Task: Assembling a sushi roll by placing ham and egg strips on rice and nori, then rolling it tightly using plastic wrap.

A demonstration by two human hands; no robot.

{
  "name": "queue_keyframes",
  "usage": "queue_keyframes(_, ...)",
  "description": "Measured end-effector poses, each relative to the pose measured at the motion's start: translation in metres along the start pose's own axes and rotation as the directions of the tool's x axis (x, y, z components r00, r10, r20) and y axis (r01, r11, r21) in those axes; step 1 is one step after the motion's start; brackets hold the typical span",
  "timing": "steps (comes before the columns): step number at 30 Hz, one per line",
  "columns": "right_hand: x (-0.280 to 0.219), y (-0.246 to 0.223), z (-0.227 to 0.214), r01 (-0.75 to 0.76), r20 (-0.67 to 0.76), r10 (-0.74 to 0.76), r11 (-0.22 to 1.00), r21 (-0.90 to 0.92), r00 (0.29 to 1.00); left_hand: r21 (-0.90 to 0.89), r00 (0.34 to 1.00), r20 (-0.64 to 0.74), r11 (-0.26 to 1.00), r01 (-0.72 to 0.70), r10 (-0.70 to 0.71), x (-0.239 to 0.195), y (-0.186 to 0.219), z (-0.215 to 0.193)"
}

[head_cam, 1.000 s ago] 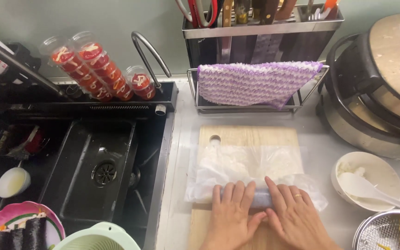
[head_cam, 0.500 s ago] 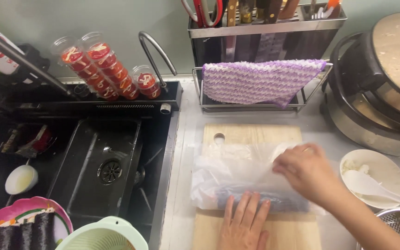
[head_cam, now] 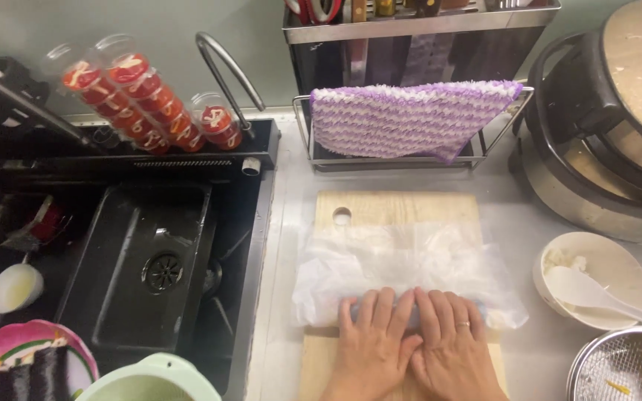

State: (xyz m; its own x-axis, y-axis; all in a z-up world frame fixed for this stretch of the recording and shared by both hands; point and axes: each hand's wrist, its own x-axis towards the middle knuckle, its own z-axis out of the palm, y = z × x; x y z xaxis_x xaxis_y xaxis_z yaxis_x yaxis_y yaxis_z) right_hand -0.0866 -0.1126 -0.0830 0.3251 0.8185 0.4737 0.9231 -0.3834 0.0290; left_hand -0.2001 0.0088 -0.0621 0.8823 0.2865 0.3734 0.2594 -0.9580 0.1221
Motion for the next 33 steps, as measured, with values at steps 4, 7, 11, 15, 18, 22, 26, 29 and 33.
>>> queue_keyframes(4,0.024,0.013,-0.001,-0.033,0.118,0.029,0.999,0.034,0.993,-0.010,0.999,-0.019,1.000,0.028,-0.028,0.030,-0.007,-0.001)
queue_keyframes(7,0.032,0.024,0.005,-0.054,0.175,0.039,0.995,0.085,0.984,-0.043,0.998,-0.015,0.997,0.067,-0.068,0.039,-0.013,0.006)
queue_keyframes(11,0.020,0.027,-0.002,-0.002,0.129,-0.016,0.990,0.143,0.991,-0.150,0.996,-0.017,0.985,0.079,-0.083,0.024,-0.005,-0.007)
queue_keyframes(15,-0.011,0.013,0.007,0.093,-0.018,-0.092,0.990,0.101,0.996,-0.074,0.984,-0.173,0.997,0.019,-0.031,-0.005,0.008,0.010)
queue_keyframes(18,0.000,0.000,0.002,0.026,-0.023,-0.026,1.000,0.009,0.999,-0.039,0.997,-0.062,0.999,0.033,-0.035,-0.003,0.005,0.016)
queue_keyframes(22,0.031,0.019,0.000,-0.001,0.180,-0.010,0.998,0.062,0.984,-0.020,1.000,-0.011,1.000,0.011,-0.012,0.031,-0.013,0.003)
queue_keyframes(26,0.049,0.027,0.004,-0.033,0.206,0.012,0.994,0.100,0.979,-0.049,0.998,0.056,0.998,0.029,-0.026,0.046,-0.025,0.013)
queue_keyframes(29,0.038,0.036,0.006,-0.047,0.263,0.010,0.990,0.136,0.965,-0.154,0.997,0.016,0.986,0.071,-0.069,0.046,-0.015,-0.001)
queue_keyframes(33,0.015,0.011,-0.008,-0.137,0.048,0.133,0.987,0.084,0.990,-0.126,0.997,-0.068,0.991,0.038,-0.047,0.024,-0.001,-0.012)
